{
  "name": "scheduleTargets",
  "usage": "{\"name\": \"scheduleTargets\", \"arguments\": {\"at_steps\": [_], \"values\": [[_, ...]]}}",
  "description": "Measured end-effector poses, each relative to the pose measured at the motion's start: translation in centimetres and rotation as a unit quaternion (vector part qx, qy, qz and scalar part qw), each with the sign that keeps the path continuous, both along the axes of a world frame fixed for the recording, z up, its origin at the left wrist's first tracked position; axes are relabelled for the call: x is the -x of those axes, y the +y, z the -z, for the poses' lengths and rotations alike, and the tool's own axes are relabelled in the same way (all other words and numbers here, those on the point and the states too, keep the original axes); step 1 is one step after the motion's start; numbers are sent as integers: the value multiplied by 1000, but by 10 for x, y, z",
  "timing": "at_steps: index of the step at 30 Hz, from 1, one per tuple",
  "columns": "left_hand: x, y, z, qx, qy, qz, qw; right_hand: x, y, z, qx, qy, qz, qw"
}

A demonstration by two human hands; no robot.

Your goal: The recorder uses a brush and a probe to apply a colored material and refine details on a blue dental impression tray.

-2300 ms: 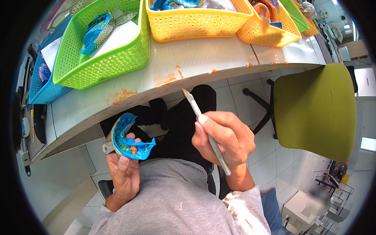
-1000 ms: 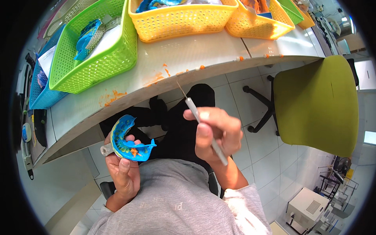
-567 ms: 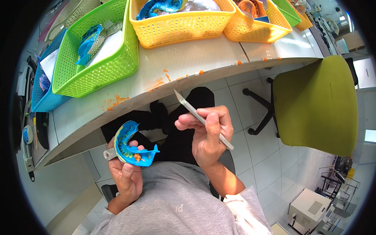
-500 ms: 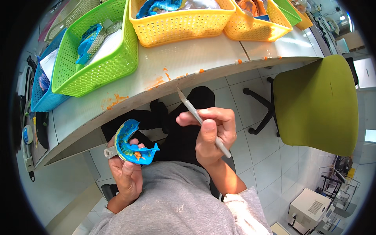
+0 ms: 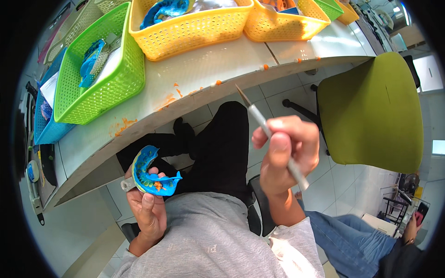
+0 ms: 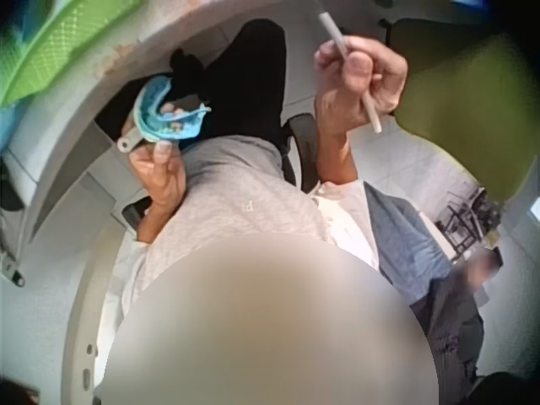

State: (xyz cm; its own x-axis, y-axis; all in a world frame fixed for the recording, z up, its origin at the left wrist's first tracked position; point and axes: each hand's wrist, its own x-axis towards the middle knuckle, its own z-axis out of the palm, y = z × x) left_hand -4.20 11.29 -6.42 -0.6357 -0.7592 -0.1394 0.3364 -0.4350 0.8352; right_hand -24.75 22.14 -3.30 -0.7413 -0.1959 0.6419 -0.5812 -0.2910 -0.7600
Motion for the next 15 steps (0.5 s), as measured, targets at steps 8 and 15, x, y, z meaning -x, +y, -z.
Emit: {"name": "scheduleTargets", "arguments": {"at_steps": [8, 15], "values": [[0, -7, 3, 10, -8, 18, 1000, 11, -5, 3, 5, -115, -155, 981], [1, -6, 6, -2, -32, 4, 999, 48, -6, 35, 72, -185, -295, 935]]}}
